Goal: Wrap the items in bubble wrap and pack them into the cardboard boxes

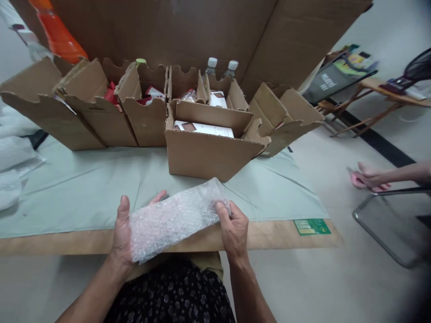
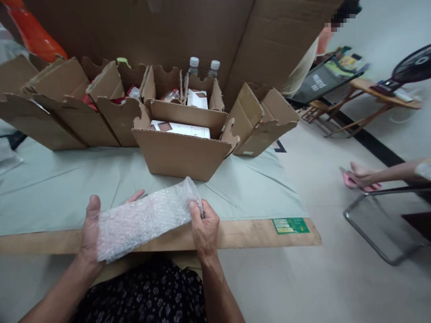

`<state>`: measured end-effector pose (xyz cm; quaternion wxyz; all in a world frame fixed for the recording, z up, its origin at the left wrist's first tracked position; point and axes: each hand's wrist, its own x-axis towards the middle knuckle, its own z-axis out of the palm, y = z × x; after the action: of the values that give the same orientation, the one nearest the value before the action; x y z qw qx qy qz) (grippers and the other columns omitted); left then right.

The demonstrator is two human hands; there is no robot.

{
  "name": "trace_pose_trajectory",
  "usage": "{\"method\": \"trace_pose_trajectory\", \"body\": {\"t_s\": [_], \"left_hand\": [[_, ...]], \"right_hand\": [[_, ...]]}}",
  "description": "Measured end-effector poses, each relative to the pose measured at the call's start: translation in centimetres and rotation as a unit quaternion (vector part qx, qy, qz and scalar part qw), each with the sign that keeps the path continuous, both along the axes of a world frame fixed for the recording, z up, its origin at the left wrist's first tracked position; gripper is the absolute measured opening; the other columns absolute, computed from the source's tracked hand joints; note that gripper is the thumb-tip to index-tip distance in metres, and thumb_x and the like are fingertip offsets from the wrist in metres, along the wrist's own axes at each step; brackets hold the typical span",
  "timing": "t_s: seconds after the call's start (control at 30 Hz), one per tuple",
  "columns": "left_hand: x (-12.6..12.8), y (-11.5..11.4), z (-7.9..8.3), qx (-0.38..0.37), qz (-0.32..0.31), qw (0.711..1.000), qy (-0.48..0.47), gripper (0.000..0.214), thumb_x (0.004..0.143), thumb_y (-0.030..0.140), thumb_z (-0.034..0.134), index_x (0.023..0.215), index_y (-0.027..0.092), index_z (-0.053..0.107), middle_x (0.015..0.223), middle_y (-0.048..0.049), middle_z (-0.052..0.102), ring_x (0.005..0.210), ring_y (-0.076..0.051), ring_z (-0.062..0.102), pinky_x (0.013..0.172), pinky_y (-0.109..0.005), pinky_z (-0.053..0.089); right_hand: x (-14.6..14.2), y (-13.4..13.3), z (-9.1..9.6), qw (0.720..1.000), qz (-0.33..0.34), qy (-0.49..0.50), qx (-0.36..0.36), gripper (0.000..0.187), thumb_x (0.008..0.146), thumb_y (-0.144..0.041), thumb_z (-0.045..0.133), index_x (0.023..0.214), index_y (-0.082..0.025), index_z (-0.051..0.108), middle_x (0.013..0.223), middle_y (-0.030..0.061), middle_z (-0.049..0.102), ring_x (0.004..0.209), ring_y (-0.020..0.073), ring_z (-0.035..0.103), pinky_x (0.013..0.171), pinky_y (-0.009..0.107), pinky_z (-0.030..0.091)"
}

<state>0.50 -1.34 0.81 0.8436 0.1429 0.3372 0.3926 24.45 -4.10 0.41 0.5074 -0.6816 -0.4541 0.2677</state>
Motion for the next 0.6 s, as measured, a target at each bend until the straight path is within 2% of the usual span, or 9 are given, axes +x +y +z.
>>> {"method": "trace_pose_trajectory", "body": {"t_s": [0.07,0.13,0.2,0.3,0.4,0.5,0.6], "left_hand": [[-1.0,-0.5,0.1,-0.008,-0.012,0.997,0.072,0.097,0.077,0.079,0.061,0.151,0.019,0.045,0.121,-0.0167,0.071,0.112,-0.035,0.068,0.092,-0.047,0.056],[-1.6,-1.3,0.4,0.000,-0.021,0.986,0.165,0.092,0.072,0.056,0.079,0.151,0.021,0.046,0.105,-0.0101,0.073,0.094,-0.027,0.071,0.081,-0.037,0.058],[-1.6,-1.9,0.6,0.024,-0.025,0.967,0.251,0.098,0.067,0.040,0.086,0.153,0.023,0.043,0.085,-0.0016,0.069,0.073,-0.018,0.065,0.065,-0.027,0.053],[-1.5,-1.8,1.3,0.073,-0.014,0.941,0.330,0.094,0.068,0.037,0.084,0.151,0.019,0.045,0.069,0.0054,0.058,0.058,-0.012,0.052,0.055,-0.022,0.043],[-2.2,-0.2,1.9,0.154,0.007,0.905,0.395,0.084,0.071,0.039,0.078,0.147,0.017,0.049,0.074,0.0029,0.060,0.064,-0.013,0.056,0.059,-0.024,0.047],[-3.7,2.0,2.1,0.253,0.005,0.829,0.499,0.084,0.076,0.042,0.070,0.151,0.016,0.044,0.081,-0.0004,0.064,0.069,-0.017,0.060,0.060,-0.026,0.049],[-5.4,3.4,1.6,0.334,-0.018,0.701,0.629,0.080,0.079,0.044,0.062,0.152,0.018,0.043,0.100,-0.0064,0.068,0.072,-0.019,0.062,0.058,-0.030,0.050]], "right_hand": [[0.9,-0.2,-0.1,1.000,-0.021,0.018,-0.007,0.040,0.093,-0.048,0.060,0.065,-0.021,0.052,0.059,-0.0049,0.044,0.057,0.0113,0.041,0.054,0.025,0.036],[1.7,-0.4,-0.4,0.999,-0.036,0.030,-0.005,0.030,0.090,-0.046,0.064,0.076,-0.019,0.061,0.066,-0.0034,0.053,0.062,0.0124,0.047,0.058,0.025,0.041],[2.2,-0.6,-0.7,0.998,-0.044,0.056,0.000,0.027,0.086,-0.044,0.068,0.093,-0.018,0.067,0.079,0.0008,0.066,0.071,0.0155,0.058,0.066,0.028,0.049],[2.3,-1.2,-0.8,0.995,-0.046,0.093,0.007,0.039,0.084,-0.043,0.071,0.112,-0.017,0.066,0.095,0.0067,0.073,0.082,0.0197,0.067,0.073,0.032,0.055],[2.0,-1.8,-0.6,0.996,-0.041,0.078,-0.011,0.049,0.086,-0.043,0.069,0.127,-0.016,0.062,0.080,0.0018,0.069,0.068,0.0169,0.064,0.062,0.030,0.054],[2.3,-2.3,-1.0,1.000,-0.017,0.008,-0.017,0.055,0.088,-0.040,0.066,0.137,-0.015,0.056,0.077,-0.0002,0.067,0.065,0.0158,0.062,0.063,0.031,0.055],[3.8,-2.7,-1.8,0.993,-0.024,-0.111,-0.007,0.053,0.090,-0.038,0.063,0.138,-0.017,0.056,0.097,0.0074,0.073,0.077,0.0191,0.066,0.072,0.036,0.057]]}}
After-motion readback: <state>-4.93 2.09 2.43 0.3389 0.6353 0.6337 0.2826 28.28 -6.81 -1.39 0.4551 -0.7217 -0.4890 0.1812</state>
